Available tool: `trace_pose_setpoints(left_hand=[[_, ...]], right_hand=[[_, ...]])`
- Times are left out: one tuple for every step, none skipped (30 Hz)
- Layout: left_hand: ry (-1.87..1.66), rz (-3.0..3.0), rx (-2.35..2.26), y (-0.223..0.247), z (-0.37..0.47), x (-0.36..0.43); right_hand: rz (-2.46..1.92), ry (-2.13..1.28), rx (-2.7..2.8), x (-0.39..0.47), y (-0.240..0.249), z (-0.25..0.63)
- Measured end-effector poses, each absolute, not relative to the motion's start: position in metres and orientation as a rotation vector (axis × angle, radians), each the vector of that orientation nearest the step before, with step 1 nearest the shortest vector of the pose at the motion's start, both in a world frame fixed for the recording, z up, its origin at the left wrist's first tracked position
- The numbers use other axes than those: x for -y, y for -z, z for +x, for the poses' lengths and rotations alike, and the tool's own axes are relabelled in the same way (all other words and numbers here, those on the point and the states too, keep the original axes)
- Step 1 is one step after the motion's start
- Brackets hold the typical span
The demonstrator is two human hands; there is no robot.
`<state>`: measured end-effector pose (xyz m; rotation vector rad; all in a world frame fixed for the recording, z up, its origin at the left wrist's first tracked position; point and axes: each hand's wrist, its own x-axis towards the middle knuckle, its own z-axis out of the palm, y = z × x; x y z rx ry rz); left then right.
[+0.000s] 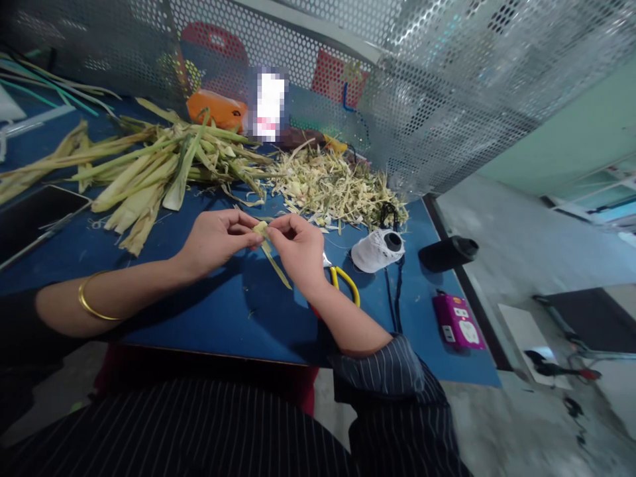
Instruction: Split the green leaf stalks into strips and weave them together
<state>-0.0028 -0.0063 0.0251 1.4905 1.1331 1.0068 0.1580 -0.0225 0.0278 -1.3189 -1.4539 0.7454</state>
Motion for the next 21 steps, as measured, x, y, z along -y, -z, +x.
trace_pose_setpoints(left_hand=[[-1.001, 1.509, -1.136, -0.0245, -0.0030, 0.0064], [-0.998, 1.532, -1.141, -0.0240, -0.0032, 0.0066], [-0.997, 1.561, -1.148, -0.0236, -0.0035, 0.0068], [-0.999, 1.594, -1.155, -0.0233, -0.0038, 0.0069], [-1.002, 1.629, -1.164, -0.0231, -0.0043, 0.0068], [-1.005, 1.662, -1.172, -0.0229, -0.0049, 0.0065], [-1.008, 1.692, -1.175, -0.0226, -0.0055, 0.0060], [-1.008, 1.714, -1.175, -0.0222, -0.0060, 0.0054], [-1.005, 1.730, -1.170, -0.0219, -0.0064, 0.0049], [-1.000, 1.745, -1.163, -0.0215, -0.0067, 0.0045], [-0.988, 1.761, -1.157, -0.0214, -0.0067, 0.0045], [-0.971, 1.778, -1.153, -0.0215, -0.0065, 0.0047], [-0.951, 1.797, -1.157, -0.0220, -0.0062, 0.0053], [-0.930, 1.819, -1.166, -0.0228, -0.0057, 0.0061], [-0.906, 1.844, -1.177, -0.0241, -0.0052, 0.0071], [-0.883, 1.869, -1.186, -0.0255, -0.0048, 0.0080], [-0.862, 1.886, -1.192, -0.0270, -0.0045, 0.0087], [-0.842, 1.891, -1.195, -0.0283, -0.0043, 0.0091], [-0.818, 1.884, -1.189, -0.0295, -0.0044, 0.0091], [-0.791, 1.867, -1.166, -0.0304, -0.0045, 0.0087], [-0.759, 1.839, -1.125, -0.0311, -0.0048, 0.0080]], right_hand=[[-1.327, -0.727, 1.461, 0.0232, -0.0275, 0.1577], [-1.332, -0.707, 1.463, 0.0238, -0.0272, 0.1574], [-1.333, -0.691, 1.462, 0.0242, -0.0269, 0.1574], [-1.329, -0.679, 1.460, 0.0244, -0.0267, 0.1576], [-1.320, -0.675, 1.466, 0.0243, -0.0266, 0.1580], [-1.305, -0.684, 1.481, 0.0239, -0.0267, 0.1586], [-1.285, -0.704, 1.502, 0.0233, -0.0271, 0.1595], [-1.260, -0.735, 1.527, 0.0225, -0.0277, 0.1606], [-1.238, -0.772, 1.551, 0.0215, -0.0286, 0.1617], [-1.224, -0.810, 1.571, 0.0206, -0.0296, 0.1629], [-1.224, -0.846, 1.587, 0.0197, -0.0307, 0.1640], [-1.239, -0.873, 1.599, 0.0188, -0.0319, 0.1650], [-1.267, -0.894, 1.611, 0.0182, -0.0330, 0.1658], [-1.298, -0.912, 1.618, 0.0177, -0.0340, 0.1664], [-1.326, -0.931, 1.624, 0.0174, -0.0349, 0.1668], [-1.350, -0.948, 1.631, 0.0173, -0.0355, 0.1669], [-1.365, -0.959, 1.641, 0.0172, -0.0359, 0.1669], [-1.371, -0.957, 1.645, 0.0173, -0.0360, 0.1667], [-1.364, -0.941, 1.644, 0.0174, -0.0357, 0.1664], [-1.349, -0.913, 1.636, 0.0175, -0.0352, 0.1659], [-1.328, -0.876, 1.623, 0.0176, -0.0344, 0.1652]])
